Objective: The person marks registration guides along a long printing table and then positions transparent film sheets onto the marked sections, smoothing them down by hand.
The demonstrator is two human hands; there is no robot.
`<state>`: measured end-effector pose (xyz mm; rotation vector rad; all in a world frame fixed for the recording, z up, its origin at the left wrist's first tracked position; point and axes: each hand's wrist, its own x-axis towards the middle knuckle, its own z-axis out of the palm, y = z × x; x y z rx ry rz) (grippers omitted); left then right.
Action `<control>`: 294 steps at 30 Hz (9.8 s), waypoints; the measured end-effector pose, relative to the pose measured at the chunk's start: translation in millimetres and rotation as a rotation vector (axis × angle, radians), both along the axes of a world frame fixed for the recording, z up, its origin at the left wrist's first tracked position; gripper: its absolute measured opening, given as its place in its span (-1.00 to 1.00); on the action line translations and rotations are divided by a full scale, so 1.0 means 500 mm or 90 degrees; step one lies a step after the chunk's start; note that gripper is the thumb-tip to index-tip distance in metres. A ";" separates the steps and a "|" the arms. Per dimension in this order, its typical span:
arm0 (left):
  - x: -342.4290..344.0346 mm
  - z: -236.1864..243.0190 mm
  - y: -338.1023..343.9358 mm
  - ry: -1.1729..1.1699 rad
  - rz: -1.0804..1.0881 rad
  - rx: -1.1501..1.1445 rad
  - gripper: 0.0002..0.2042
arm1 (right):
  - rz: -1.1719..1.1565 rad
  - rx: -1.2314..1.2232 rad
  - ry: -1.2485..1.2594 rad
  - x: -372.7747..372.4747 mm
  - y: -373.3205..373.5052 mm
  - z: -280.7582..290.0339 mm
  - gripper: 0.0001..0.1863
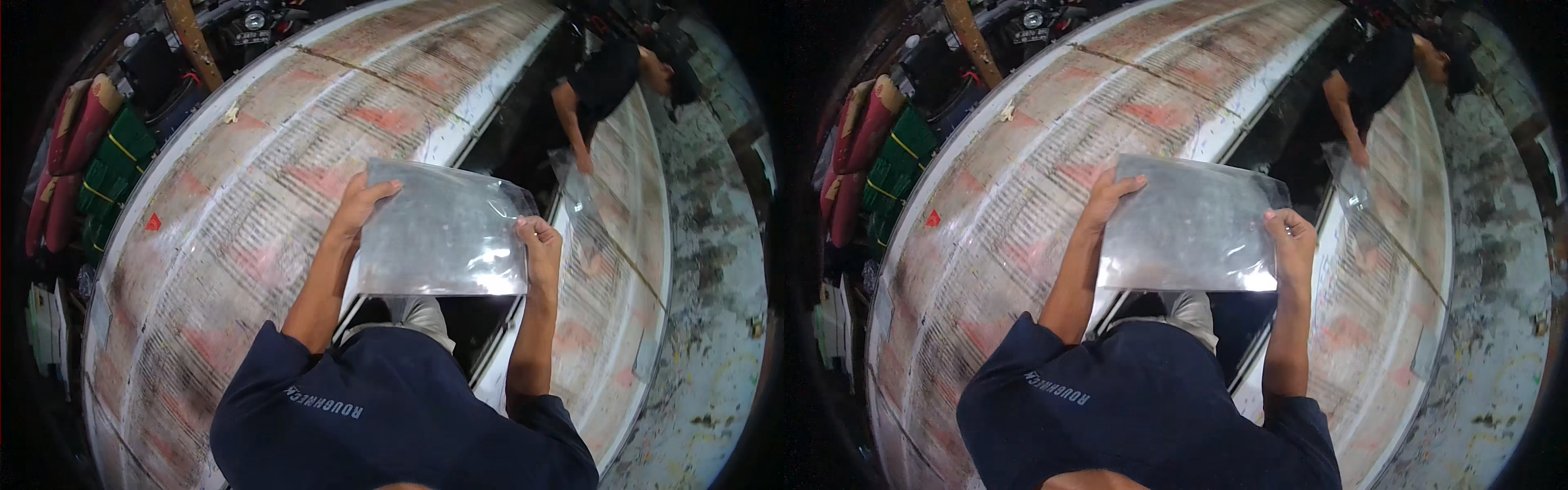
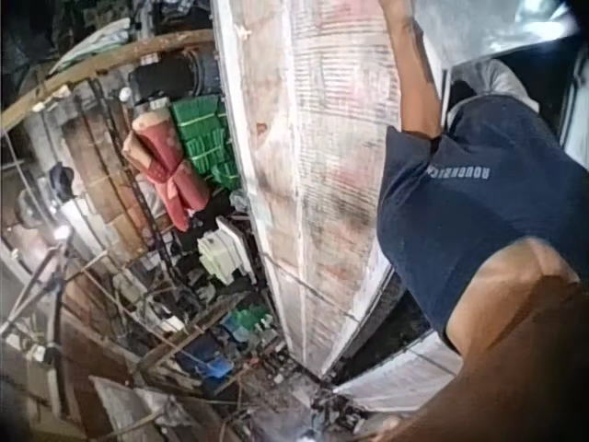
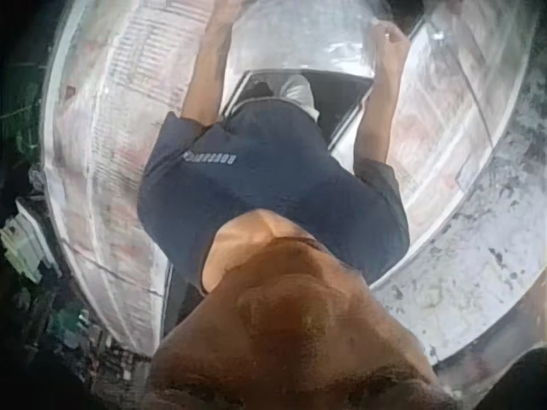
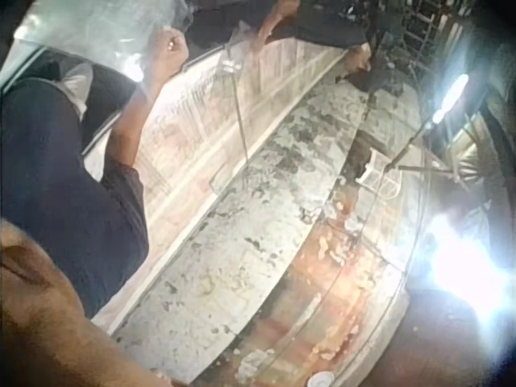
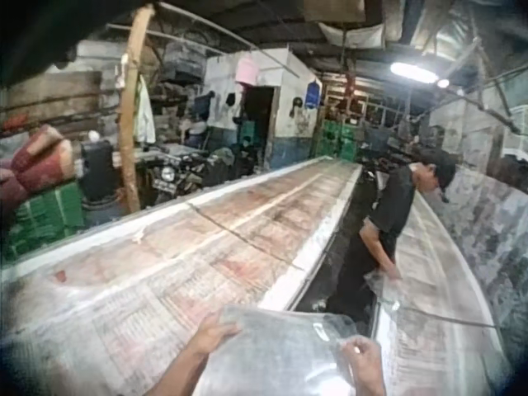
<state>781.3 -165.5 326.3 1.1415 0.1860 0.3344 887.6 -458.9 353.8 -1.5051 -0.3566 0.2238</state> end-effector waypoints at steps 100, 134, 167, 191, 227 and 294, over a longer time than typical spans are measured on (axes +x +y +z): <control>-0.387 -0.566 0.178 0.911 0.536 0.252 -0.65 | 0.718 -0.739 -0.305 0.103 0.720 -0.645 -0.68; -0.373 -0.569 0.163 0.922 0.572 0.296 -0.67 | 0.779 -0.856 -0.319 0.082 0.741 -0.591 -0.68; -0.176 -0.559 0.147 0.901 0.469 0.625 -0.34 | 0.911 -0.338 -0.536 -0.061 0.994 -0.607 -0.51; 0.531 -0.592 0.025 0.643 0.228 0.318 -0.31 | 0.440 -0.166 0.276 0.906 0.175 -0.671 -0.63; 1.032 -0.499 0.086 0.686 0.289 0.541 -0.74 | 0.139 -0.249 0.398 1.155 0.231 -0.561 -0.50; 0.181 -0.567 0.082 0.830 0.569 0.228 -0.71 | 0.732 -0.782 -0.348 0.659 0.734 -0.628 -0.68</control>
